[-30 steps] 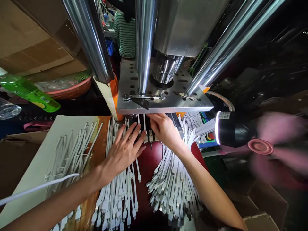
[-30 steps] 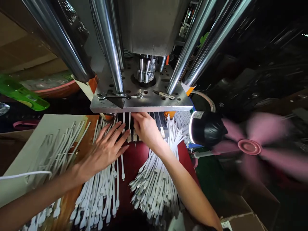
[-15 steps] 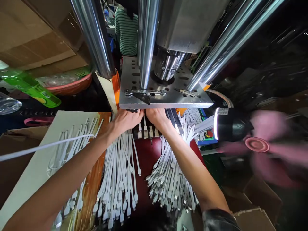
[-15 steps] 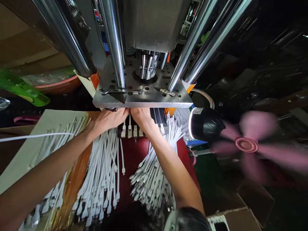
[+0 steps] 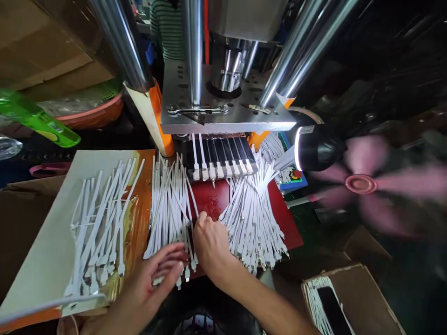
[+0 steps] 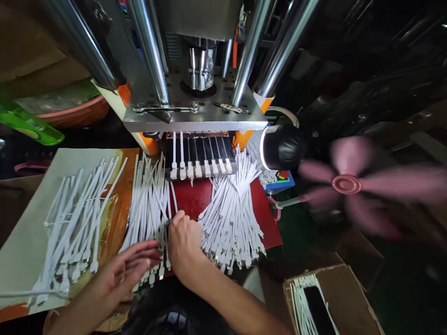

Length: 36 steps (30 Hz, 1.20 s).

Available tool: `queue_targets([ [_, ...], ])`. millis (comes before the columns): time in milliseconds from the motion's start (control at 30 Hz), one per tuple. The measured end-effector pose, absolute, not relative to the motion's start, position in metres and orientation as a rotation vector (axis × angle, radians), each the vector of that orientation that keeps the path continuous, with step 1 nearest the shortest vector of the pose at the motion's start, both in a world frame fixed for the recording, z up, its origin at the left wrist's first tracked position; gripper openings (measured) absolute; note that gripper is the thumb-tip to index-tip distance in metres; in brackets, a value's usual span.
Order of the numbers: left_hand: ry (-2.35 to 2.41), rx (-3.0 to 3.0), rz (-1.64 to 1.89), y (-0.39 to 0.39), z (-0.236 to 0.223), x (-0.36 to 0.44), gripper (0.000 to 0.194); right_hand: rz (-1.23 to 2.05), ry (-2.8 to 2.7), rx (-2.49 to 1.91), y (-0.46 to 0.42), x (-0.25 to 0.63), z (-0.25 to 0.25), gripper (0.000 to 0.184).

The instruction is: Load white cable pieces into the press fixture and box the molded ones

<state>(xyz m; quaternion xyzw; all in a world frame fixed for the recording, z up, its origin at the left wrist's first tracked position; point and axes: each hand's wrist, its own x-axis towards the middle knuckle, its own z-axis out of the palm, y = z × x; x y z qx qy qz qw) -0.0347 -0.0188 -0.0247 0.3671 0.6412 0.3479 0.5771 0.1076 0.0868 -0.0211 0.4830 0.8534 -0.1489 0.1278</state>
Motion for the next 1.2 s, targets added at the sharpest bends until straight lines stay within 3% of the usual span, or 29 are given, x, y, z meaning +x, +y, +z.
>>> queue_targets([
  [100, 1.289, 0.454, 1.028, -0.028, -0.034, -0.01, 0.06, -0.675, 2.521, 1.432, 0.074, 0.132, 0.003, 0.013],
  [167, 1.141, 0.248, 1.148, -0.017, -0.035, 0.004, 0.055, -0.979, 2.525, 1.397, 0.062, 0.163, 0.023, 0.003],
  [233, 1.036, 0.147, 1.208, -0.003, -0.033, 0.014, 0.042, -1.179, 2.369, 1.53, 0.056, 0.193, 0.033, 0.01],
  [333, 1.028, 0.246, 1.174, 0.011, -0.03, 0.02, 0.028, -0.896, 2.11, 2.023, 0.064, 0.219, 0.026, 0.025],
  [433, 1.147, 0.487, 1.014, 0.014, -0.027, 0.022, 0.033, -0.77, 2.151, 2.201, 0.073, 0.224, 0.012, 0.028],
  [567, 1.231, 0.575, 0.836, 0.021, -0.025, 0.032, 0.043, -1.393, 2.354, 2.125, 0.05, 0.225, 0.012, 0.028],
  [633, 1.147, 0.41, 0.85, 0.027, -0.022, 0.038, 0.045, -1.712, 2.351, 1.876, 0.027, 0.23, 0.014, 0.018],
  [733, 0.998, 0.208, 0.911, 0.029, -0.013, 0.044, 0.042, -1.926, 2.164, 1.649, 0.005, 0.241, 0.014, 0.007],
  [900, 1.061, 0.473, 0.842, 0.0, 0.006, 0.043, 0.043, -2.388, 2.09, 1.599, 0.026, 0.236, 0.014, 0.034],
  [967, 1.162, 0.653, 0.8, -0.012, 0.007, 0.04, 0.047, -2.571, 2.183, 1.728, 0.039, 0.22, 0.015, 0.032],
  [1200, 1.486, 1.122, 0.766, 0.003, 0.007, 0.008, 0.04, -2.427, 2.46, 1.773, 0.052, 0.185, 0.007, 0.031],
])
